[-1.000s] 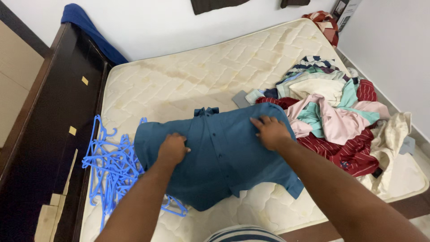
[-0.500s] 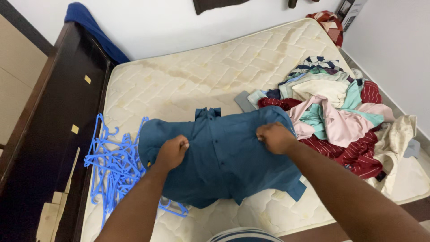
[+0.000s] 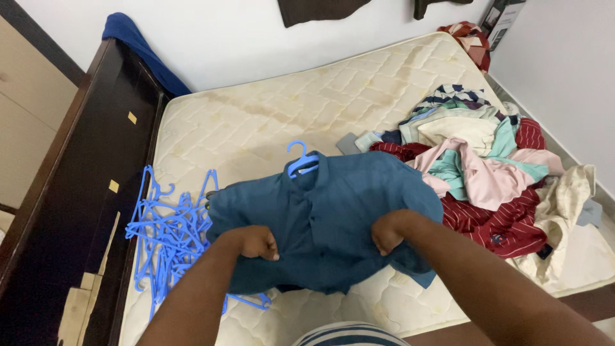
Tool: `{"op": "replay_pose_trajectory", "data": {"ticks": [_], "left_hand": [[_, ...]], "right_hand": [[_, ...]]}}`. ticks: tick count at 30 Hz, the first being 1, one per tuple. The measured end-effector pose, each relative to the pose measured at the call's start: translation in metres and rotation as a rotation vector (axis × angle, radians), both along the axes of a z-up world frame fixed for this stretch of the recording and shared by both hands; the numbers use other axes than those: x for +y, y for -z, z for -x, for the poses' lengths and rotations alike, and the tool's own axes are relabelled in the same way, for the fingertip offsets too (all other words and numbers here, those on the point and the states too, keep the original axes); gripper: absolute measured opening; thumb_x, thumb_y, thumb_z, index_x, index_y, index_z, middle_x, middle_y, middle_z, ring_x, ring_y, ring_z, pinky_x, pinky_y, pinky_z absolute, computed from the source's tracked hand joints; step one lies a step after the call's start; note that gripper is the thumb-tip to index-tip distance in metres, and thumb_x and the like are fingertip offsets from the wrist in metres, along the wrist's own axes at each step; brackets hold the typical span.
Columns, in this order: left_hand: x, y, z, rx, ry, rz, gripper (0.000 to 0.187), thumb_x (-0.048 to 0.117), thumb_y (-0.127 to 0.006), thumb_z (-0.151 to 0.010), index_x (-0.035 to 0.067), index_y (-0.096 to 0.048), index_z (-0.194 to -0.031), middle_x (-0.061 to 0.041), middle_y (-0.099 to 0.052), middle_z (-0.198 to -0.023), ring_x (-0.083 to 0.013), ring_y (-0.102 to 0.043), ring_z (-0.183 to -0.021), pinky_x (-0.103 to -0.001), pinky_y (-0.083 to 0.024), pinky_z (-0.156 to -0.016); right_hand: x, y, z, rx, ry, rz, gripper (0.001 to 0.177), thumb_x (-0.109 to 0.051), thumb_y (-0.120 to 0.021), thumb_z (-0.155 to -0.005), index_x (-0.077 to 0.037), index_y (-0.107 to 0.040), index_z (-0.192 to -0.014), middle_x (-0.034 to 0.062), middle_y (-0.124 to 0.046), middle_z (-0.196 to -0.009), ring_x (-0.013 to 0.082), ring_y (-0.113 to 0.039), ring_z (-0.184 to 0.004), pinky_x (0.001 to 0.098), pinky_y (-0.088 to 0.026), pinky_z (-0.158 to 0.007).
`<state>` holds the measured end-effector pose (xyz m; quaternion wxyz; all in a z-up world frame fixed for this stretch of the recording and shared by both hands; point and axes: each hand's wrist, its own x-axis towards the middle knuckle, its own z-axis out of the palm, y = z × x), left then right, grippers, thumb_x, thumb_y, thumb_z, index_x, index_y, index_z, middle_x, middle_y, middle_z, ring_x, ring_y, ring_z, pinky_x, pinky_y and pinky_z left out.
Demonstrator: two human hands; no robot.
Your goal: The person picks a blue shirt from a pile of clothes on a bed, buttons it, places it on a blue hanger, and hangs it in a wardrobe. The person then returns to the bed and moves the pile of clothes.
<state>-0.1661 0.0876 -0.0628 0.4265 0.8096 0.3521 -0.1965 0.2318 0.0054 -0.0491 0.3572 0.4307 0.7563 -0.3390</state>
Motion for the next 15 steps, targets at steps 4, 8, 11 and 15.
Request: {"op": "replay_pose_trajectory", "data": {"ticks": [4, 8, 11, 15], "left_hand": [[-0.005, 0.003, 0.002, 0.142, -0.007, 0.08, 0.031, 0.036, -0.081, -0.084, 0.011, -0.08, -0.101, -0.007, -0.078, -0.094, -0.0151, -0.069, -0.08, -0.036, -0.055, -0.077], [-0.009, -0.02, -0.003, 0.201, -0.232, 0.385, 0.031, 0.034, -0.076, -0.085, 0.02, -0.073, -0.113, -0.002, -0.078, -0.103, -0.0143, -0.074, -0.077, -0.034, -0.056, -0.07], [-0.002, -0.043, -0.005, -0.118, -0.415, 0.483, 0.035, 0.039, -0.072, -0.086, 0.019, -0.072, -0.115, -0.001, -0.08, -0.099, -0.0136, -0.076, -0.076, -0.029, -0.053, -0.063], [0.031, -0.04, -0.028, -0.678, -0.722, 0.081, 0.031, 0.033, -0.077, -0.087, 0.009, -0.076, -0.106, -0.007, -0.077, -0.091, -0.0134, -0.072, -0.072, -0.029, -0.053, -0.061]], "right_hand": [[-0.014, -0.025, 0.015, -0.115, 0.132, 0.165, 0.024, -0.031, -0.074, -0.093, -0.015, -0.076, -0.111, 0.0119, -0.071, -0.098, 0.0281, -0.069, -0.087, 0.0422, -0.056, -0.078], [-0.011, -0.038, 0.024, 0.023, 0.246, 0.096, 0.021, -0.035, -0.07, -0.094, -0.018, -0.077, -0.104, 0.0083, -0.075, -0.09, 0.0247, -0.072, -0.083, 0.0437, -0.057, -0.075], [0.003, -0.047, 0.021, 0.426, 0.387, -0.467, 0.029, -0.042, -0.074, -0.091, -0.013, -0.078, -0.091, 0.0089, -0.075, -0.085, 0.0268, -0.072, -0.084, 0.0427, -0.057, -0.08], [0.02, -0.058, 0.017, 0.331, 0.492, -0.96, 0.036, -0.038, -0.07, -0.087, -0.017, -0.069, -0.116, 0.0103, -0.07, -0.117, 0.0309, -0.063, -0.113, 0.0446, -0.05, -0.097]]}}
